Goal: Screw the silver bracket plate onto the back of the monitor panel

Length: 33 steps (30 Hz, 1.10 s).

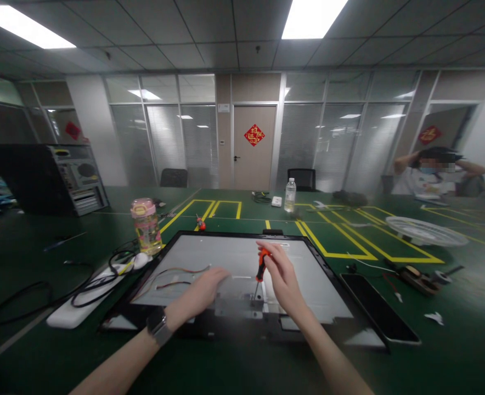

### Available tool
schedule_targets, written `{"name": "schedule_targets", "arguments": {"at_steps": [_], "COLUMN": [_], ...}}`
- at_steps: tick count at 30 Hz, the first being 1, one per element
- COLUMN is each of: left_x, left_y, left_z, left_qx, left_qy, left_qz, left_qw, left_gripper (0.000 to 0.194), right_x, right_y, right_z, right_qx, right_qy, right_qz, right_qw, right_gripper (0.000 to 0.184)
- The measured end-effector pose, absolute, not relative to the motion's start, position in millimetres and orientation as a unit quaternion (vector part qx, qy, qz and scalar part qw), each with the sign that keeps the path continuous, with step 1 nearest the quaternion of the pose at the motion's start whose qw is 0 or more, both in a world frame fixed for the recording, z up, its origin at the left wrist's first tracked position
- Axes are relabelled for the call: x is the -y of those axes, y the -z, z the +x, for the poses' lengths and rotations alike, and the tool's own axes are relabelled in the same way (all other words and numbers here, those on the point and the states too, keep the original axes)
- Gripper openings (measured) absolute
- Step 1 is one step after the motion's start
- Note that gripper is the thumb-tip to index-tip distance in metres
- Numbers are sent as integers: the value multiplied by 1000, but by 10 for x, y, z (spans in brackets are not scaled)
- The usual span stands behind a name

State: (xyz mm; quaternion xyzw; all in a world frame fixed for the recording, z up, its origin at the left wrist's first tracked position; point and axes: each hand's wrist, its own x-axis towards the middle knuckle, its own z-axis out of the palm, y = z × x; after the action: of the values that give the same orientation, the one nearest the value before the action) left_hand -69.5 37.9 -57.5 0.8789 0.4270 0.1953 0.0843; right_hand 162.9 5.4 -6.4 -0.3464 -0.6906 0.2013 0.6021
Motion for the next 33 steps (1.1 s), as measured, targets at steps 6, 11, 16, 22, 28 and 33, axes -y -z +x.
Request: {"name": "schedule_targets", "arguments": {"at_steps": [6,11,16,22,28,33], "left_x": [-383,-383,-399,-414,-396,-387], "left_y": [582,583,608,642,615,594], "left_z": [-691,-693,-703,-711,-707,-696], "left_qx": [-436,-427,-430,-423,-425,-424], "left_qy": [-183,-196,-193,-200,-195,-195], "left_qz": [877,879,878,881,881,881], "left_qw": [83,83,81,69,73,79], "left_gripper": [53,54,56,56,54,53], "right_x": [-70,-30,-3,-31,-48,-96], "right_y": [97,36,-20,-28,-12,61], "right_z": [1619,1634,1643,1646,1686,1705], "right_qx": [680,686,688,687,666,644], "right_qy": [-195,-182,-306,-261,-325,-396], "right_qz": [-357,-351,-320,-321,-293,-274], "right_qw": [610,610,575,597,604,594], "right_gripper": [25,21,30,14,13,22]}}
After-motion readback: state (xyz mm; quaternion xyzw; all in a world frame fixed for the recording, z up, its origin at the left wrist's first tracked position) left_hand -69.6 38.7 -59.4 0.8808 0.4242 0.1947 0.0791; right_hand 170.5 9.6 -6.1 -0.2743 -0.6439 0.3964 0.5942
